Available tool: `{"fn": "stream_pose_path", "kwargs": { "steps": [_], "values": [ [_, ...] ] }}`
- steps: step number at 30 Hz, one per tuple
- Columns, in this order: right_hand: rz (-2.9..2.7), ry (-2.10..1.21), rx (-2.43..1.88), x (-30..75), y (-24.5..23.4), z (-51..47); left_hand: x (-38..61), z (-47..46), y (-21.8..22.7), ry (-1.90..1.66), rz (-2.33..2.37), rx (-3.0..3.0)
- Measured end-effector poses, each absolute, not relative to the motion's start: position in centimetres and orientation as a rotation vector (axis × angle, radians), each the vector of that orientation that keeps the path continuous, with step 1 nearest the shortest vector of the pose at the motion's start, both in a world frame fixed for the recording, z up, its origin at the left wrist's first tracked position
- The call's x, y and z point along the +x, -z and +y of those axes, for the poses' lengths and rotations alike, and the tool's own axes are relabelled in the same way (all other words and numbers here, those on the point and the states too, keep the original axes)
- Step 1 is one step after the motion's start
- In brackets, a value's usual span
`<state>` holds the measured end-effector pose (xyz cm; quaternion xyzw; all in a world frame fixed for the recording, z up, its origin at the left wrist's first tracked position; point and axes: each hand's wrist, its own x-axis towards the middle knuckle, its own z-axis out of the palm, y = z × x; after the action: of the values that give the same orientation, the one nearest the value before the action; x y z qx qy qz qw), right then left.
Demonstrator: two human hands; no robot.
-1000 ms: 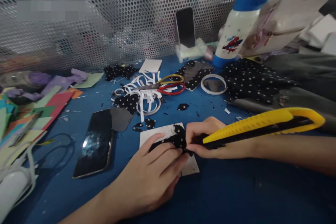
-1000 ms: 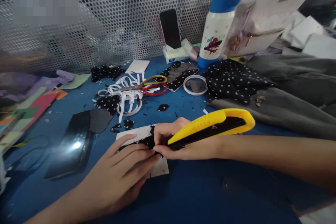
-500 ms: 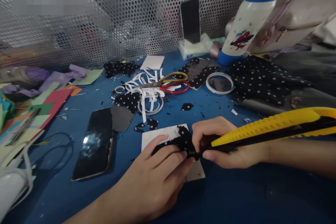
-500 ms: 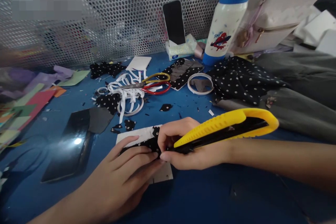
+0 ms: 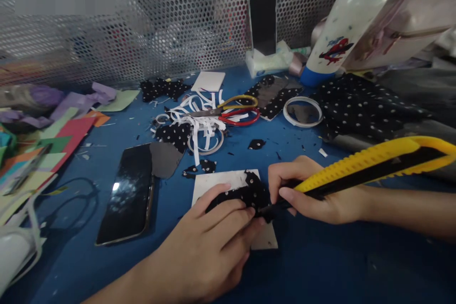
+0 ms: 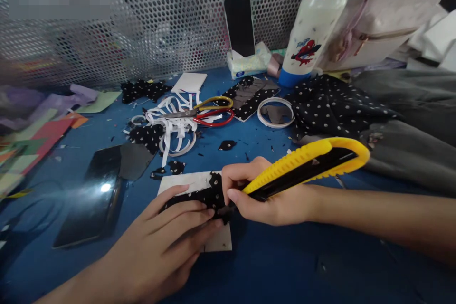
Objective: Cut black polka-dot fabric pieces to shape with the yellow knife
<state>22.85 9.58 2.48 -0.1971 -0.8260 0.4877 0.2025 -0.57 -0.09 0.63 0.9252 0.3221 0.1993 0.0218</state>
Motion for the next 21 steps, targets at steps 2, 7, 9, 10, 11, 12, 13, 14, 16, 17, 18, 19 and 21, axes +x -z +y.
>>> {"fn": "stream_pose_path", "kwargs": {
  "steps": [2,7,9,10,11,12,13,14,16,17,18,19,21],
  "values": [
    [-2.318,-1.371,-0.535,22.8,-2.4,9.6,-0.7,-0.1,-0.6,-0.627,0.993,2.87],
    [-2.319,-1.331,-0.451,22.8,-2.5,9.6,-1.0,-0.1,-0.7,-0.656,0.961,2.891],
    [-2.325,-1.309,-0.444,22.8,-2.5,9.5,-1.2,0.0,-0.7,-0.627,0.943,2.894],
    [-2.327,-1.307,-0.445,22.8,-2.6,9.4,-1.2,0.0,-0.7,-0.613,0.938,2.901],
    [-2.325,-1.31,-0.446,22.8,-2.6,9.3,-1.2,0.0,-0.7,-0.599,0.931,2.911],
    [-2.319,-1.313,-0.45,22.8,-2.7,9.2,-1.3,0.0,-0.8,-0.596,0.929,2.919],
    [-2.31,-1.312,-0.458,22.9,-2.7,9.1,-1.3,0.1,-0.8,-0.602,0.925,2.925],
    [-2.3,-1.305,-0.468,22.9,-2.7,9.0,-1.3,0.1,-0.8,-0.605,0.917,2.93],
    [-2.276,-1.274,-0.493,23.0,-2.7,8.8,-1.3,0.1,-0.9,-0.604,0.899,2.933],
    [-2.265,-1.258,-0.5,23.0,-2.6,8.7,-1.4,0.1,-0.9,-0.597,0.893,2.933],
    [-2.257,-1.247,-0.498,23.1,-2.6,8.7,-1.4,0.1,-0.9,-0.594,0.891,2.93],
    [-2.251,-1.242,-0.489,23.1,-2.5,8.6,-1.4,0.1,-0.9,-0.593,0.892,2.923],
    [-2.245,-1.241,-0.467,23.1,-2.3,8.6,-1.4,0.0,-0.7,-0.604,0.903,2.903]
  ]
}}
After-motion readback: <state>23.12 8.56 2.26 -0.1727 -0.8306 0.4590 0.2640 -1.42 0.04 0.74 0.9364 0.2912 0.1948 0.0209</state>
